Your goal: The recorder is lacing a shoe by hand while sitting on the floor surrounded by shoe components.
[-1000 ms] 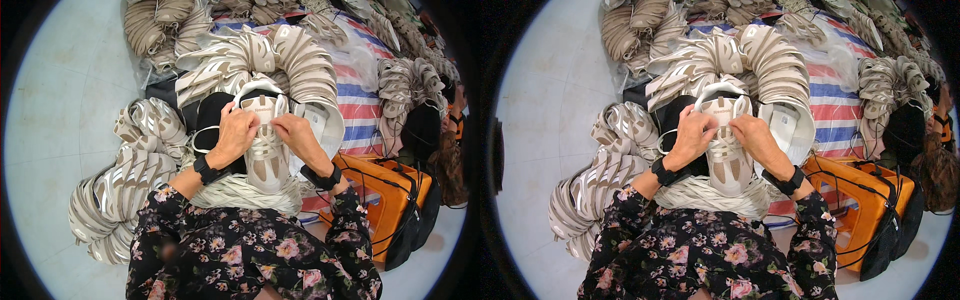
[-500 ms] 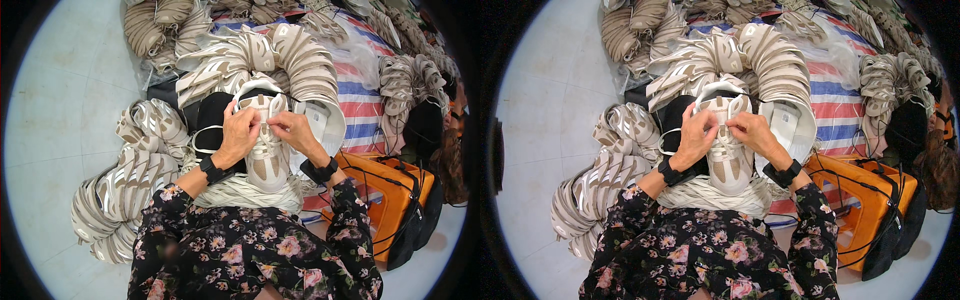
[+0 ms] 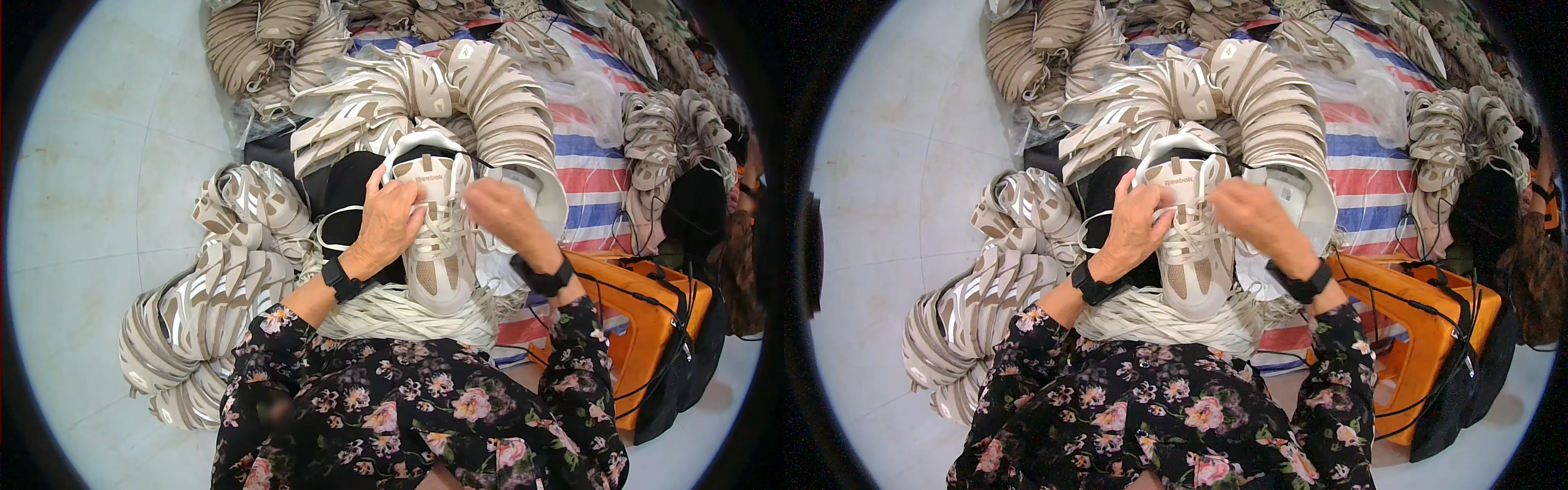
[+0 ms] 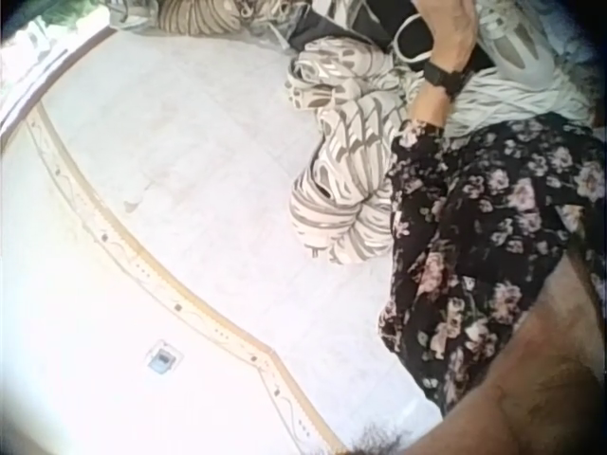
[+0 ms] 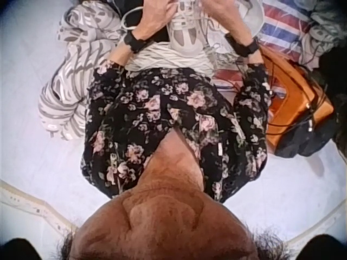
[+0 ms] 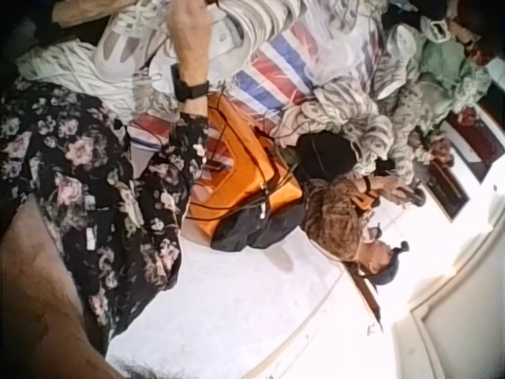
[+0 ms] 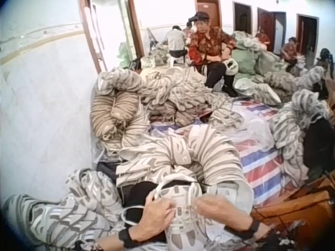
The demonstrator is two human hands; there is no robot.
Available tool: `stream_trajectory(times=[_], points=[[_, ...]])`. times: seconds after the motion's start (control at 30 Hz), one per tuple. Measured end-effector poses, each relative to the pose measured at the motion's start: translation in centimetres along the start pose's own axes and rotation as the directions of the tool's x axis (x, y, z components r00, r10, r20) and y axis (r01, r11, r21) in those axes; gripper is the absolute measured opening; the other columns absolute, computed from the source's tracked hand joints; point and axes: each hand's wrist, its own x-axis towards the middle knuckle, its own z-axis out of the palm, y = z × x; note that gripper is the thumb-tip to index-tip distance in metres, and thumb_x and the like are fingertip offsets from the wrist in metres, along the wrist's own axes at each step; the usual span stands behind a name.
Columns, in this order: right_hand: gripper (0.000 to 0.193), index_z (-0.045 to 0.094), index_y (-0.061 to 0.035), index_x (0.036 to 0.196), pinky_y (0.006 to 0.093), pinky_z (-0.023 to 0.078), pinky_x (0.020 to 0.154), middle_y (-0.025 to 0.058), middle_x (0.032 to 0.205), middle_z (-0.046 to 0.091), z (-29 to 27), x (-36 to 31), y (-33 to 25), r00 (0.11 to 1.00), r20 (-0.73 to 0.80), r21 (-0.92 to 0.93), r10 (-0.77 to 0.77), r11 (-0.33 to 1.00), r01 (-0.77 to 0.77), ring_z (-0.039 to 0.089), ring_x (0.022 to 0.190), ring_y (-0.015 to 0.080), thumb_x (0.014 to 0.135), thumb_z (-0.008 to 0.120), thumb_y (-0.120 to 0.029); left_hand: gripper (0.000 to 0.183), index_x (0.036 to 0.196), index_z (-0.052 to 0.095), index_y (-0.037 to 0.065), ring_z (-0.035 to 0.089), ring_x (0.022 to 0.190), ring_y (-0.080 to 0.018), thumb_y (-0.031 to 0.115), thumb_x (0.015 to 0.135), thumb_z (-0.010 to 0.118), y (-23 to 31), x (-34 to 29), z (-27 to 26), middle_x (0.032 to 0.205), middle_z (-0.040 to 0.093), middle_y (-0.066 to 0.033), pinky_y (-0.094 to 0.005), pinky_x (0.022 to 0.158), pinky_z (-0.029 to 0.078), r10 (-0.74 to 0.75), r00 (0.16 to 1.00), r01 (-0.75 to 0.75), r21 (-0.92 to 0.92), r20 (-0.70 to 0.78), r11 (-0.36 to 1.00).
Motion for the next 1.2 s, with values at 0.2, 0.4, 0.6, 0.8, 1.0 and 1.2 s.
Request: stream_trajectory(times=[0.2,0.4,0.6,0.8,1.0,1.2], points=[[0.027,0.056,-0.0057,0.090,0.0336,0.049,0.069,0.0102,0.095,0.057,-4.2,-0.9,1.7,0.927,0.108,-0.029,0.359,0.933,-0.358,0.058,0.086,0.0259,0.064,0.063,0.001,0.013,0.081,0.052,0.004,0.054,0.072,-0.0275,0.010,0.072,0.061,0.1,-0.6,-1.5,0.072,0.055,-0.0105,-0.0463,0.086,0.037,0.007,0.977,-0.057,0.229,0.213,0.972],[0.020,0.057,-0.0046,0.086,0.0377,0.040,0.086,0.0096,0.109,0.051,0.0,3.1,-2.5,0.999,0.044,-0.049,0.010,0.999,-0.007,0.045,0.109,0.0267,0.067,0.063,-0.006,0.010,0.073,0.055,-0.001,0.053,0.076,-0.0317,0.008,0.071,0.055,0.0,-0.2,-1.3,0.068,0.056,-0.0162,-0.0409,0.066,0.043,-0.106,0.961,0.072,0.137,0.255,0.988],[0.009,0.055,-0.0028,0.074,0.0376,0.040,0.085,0.0068,0.101,0.053,1.9,2.6,-2.0,0.996,0.066,-0.070,0.059,0.996,-0.055,0.045,0.107,0.0251,0.067,0.061,-0.005,0.011,0.071,0.054,0.000,0.049,0.071,-0.0333,0.011,0.073,0.054,0.4,0.2,-1.7,0.069,0.051,-0.0180,-0.0398,0.064,0.040,-0.395,0.878,0.422,-0.045,0.271,0.906],[0.013,0.055,-0.0005,0.076,0.0390,0.042,0.082,0.0107,0.098,0.054,2.5,2.9,-2.3,0.998,-0.039,-0.103,0.057,0.993,-0.061,0.049,0.102,0.0280,0.064,0.059,-0.001,0.011,0.069,0.057,0.002,0.051,0.073,-0.0320,0.013,0.071,0.057,0.0,-0.4,-1.3,0.067,0.053,-0.0157,-0.0386,0.065,0.041,-0.250,0.941,0.288,-0.152,0.230,0.945],[0.029,0.055,0.0017,0.089,0.0404,0.042,0.088,0.0189,0.100,0.054,-5.2,0.9,4.6,0.842,-0.314,-0.340,0.439,0.776,-0.532,0.051,0.099,0.0343,0.060,0.060,0.002,0.012,0.072,0.059,0.001,0.052,0.074,-0.0320,0.012,0.075,0.054,0.1,-0.6,-1.4,0.069,0.057,-0.0156,-0.0393,0.066,0.042,-0.165,0.966,0.183,-0.077,0.198,0.980],[0.031,0.058,-0.0025,0.094,0.0416,0.035,0.097,0.0169,0.117,0.047,-1.5,3.9,-1.9,0.996,-0.034,-0.093,0.082,0.992,-0.085,0.040,0.116,0.0350,0.063,0.064,-0.004,0.008,0.076,0.061,0.002,0.055,0.070,-0.0288,0.009,0.073,0.056,0.5,-0.7,-0.9,0.071,0.058,-0.0121,-0.0398,0.064,0.044,-0.363,0.931,0.339,-0.281,-0.035,0.898]])
